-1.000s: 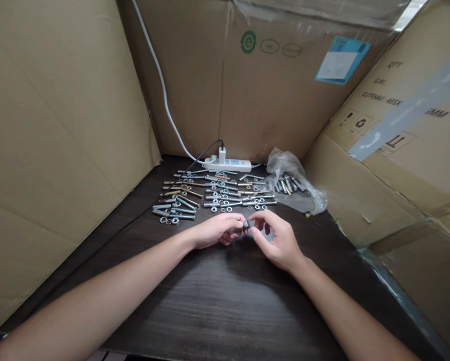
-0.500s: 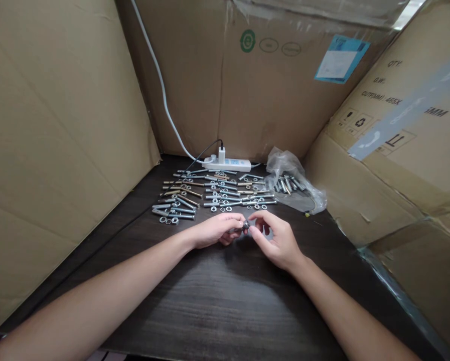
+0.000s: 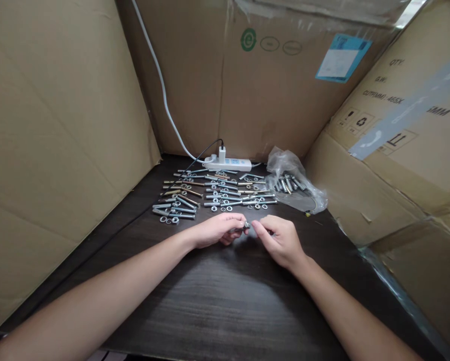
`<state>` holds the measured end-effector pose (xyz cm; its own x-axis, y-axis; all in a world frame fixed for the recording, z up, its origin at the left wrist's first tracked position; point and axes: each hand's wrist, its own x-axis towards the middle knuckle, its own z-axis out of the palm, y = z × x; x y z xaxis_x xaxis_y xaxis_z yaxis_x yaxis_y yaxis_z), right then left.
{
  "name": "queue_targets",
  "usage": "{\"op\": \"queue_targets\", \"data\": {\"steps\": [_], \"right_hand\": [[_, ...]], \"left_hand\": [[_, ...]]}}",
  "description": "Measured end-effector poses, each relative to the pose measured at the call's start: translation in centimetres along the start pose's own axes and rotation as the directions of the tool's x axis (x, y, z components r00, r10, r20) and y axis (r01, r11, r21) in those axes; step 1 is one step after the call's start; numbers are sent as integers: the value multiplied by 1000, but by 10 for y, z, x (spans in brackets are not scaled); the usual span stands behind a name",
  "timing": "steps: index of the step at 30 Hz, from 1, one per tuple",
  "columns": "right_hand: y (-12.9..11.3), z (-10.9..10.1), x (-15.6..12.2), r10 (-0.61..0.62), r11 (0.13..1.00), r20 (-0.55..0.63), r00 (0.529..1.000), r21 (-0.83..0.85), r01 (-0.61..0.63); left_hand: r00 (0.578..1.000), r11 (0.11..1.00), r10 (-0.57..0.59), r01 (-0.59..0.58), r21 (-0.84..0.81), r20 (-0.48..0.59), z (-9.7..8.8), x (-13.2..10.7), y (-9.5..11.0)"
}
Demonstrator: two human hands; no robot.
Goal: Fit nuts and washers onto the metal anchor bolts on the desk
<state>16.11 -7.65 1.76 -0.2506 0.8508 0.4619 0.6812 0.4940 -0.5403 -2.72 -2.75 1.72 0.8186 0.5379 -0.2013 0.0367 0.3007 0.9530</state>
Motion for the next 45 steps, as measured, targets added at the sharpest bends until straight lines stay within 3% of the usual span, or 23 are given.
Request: {"op": "queue_targets", "data": {"steps": [7, 14, 22, 27, 37, 45], "right_hand": [[-3, 2, -1, -34, 994, 24, 999, 100, 32], [-1, -1, 0, -3, 1000, 30, 1000, 3, 3], [-3, 2, -2, -11, 994, 67, 998, 111, 4], [-2, 3, 0, -36, 997, 82, 996, 76, 30], [-2, 1, 0, 35, 999, 133, 991, -41, -30], [-8, -4, 0, -41, 999, 152, 987, -11, 43]], "left_hand": [[1000, 999, 10, -10, -35, 3, -1, 1, -2], [1000, 1000, 15, -15, -8, 10, -1, 1, -1], [1000, 999, 17, -16, -31, 17, -2, 1, -2], [1000, 1000, 11, -11, -11, 7, -1, 1, -2], [1000, 999, -7, 8, 36, -8, 1, 1, 1], [1000, 1000, 3, -3, 27, 19, -1, 1, -1]]}}
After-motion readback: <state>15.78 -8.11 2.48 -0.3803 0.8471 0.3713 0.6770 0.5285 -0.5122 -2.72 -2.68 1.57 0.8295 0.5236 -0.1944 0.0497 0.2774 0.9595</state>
